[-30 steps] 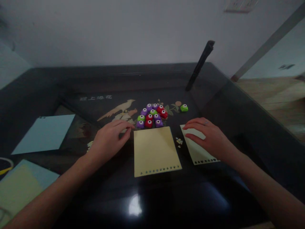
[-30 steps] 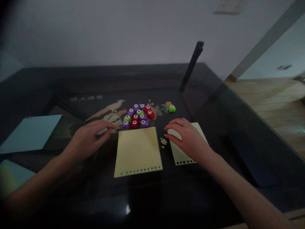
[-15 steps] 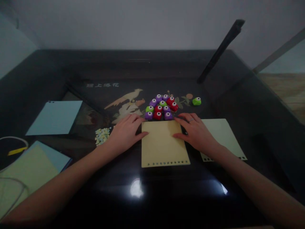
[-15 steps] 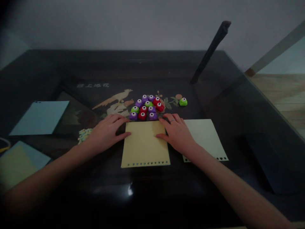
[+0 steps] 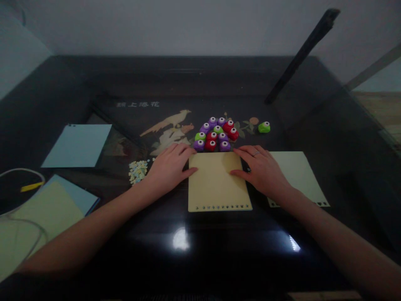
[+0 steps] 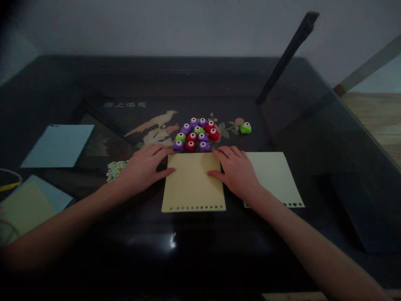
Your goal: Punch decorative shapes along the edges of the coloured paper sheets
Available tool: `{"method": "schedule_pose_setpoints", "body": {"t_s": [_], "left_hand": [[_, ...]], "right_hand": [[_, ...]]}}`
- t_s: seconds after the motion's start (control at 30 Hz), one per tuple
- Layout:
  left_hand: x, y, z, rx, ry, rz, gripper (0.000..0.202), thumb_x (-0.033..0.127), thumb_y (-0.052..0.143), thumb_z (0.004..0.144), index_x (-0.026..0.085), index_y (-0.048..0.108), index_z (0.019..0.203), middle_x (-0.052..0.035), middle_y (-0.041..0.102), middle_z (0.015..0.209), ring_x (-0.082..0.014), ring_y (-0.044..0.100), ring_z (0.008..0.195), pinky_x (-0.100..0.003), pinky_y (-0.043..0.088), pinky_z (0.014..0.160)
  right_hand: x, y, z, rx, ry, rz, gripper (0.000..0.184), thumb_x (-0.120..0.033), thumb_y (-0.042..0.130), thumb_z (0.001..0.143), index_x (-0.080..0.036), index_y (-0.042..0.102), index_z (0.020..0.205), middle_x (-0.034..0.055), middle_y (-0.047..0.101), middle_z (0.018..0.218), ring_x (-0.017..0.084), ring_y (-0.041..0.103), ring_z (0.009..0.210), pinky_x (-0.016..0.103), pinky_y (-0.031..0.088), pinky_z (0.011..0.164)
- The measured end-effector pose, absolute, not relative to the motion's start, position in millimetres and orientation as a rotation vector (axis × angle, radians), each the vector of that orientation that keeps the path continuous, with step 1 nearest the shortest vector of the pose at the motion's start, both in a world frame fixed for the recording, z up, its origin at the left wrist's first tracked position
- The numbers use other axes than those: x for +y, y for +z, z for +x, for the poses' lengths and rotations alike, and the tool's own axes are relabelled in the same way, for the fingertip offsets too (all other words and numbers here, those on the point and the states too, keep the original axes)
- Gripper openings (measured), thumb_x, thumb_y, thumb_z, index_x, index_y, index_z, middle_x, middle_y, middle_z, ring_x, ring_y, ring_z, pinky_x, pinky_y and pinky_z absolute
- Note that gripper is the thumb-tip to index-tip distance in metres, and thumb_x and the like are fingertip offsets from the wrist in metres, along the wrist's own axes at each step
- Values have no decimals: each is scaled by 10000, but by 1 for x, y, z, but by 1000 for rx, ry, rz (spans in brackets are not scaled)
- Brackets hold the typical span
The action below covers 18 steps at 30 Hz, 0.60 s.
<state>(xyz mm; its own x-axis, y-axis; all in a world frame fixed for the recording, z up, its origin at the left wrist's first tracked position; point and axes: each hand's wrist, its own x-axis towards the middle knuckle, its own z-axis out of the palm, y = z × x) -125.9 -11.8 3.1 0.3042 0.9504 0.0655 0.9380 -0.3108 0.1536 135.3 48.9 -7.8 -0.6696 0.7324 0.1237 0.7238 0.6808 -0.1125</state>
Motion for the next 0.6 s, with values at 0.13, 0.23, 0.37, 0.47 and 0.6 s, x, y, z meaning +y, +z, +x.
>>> {"method": "schedule_pose_setpoints", "body": {"t_s": [0.13,0.23,0.37,0.47,0.6], "left_hand": [[-12,4,-125,1788,229,2474,363,373,604,852,149,535,1129,-104,600,1121,-278,538,1068,-399,443,914],[-12,5,-124,1793,247,2480,338,354,612,844,163,533,1111,-98,609,1109,-277,549,1059,-393,450,901],[-12,5,-124,1822,283,2444,267,289,580,855,170,541,1091,-93,634,1071,-262,588,1011,-377,463,861],[-12,4,-124,1853,330,2392,267,227,531,871,184,543,1134,-70,670,995,-230,628,925,-348,471,810],[-12,3,-128,1837,363,2400,217,220,508,890,205,588,1091,-43,692,959,-205,641,875,-315,470,763]], "right_hand": [[47,-8,135,-2720,53,-1197,534,-487,592,824,-144,562,1232,130,619,1188,317,543,1045,451,443,833],[45,-5,134,-2699,45,-1206,496,-473,619,812,-162,568,1195,110,642,1153,310,563,1020,439,441,825],[42,-2,132,-2658,44,-1223,419,-442,668,780,-171,583,1088,98,660,1077,304,582,974,424,446,800],[42,-2,131,-2622,85,-1231,325,-410,670,783,-180,587,996,101,665,990,297,594,931,417,453,771],[44,-4,132,-2569,148,-1214,193,-355,621,822,-193,593,922,98,662,914,282,598,882,407,458,748]]}}
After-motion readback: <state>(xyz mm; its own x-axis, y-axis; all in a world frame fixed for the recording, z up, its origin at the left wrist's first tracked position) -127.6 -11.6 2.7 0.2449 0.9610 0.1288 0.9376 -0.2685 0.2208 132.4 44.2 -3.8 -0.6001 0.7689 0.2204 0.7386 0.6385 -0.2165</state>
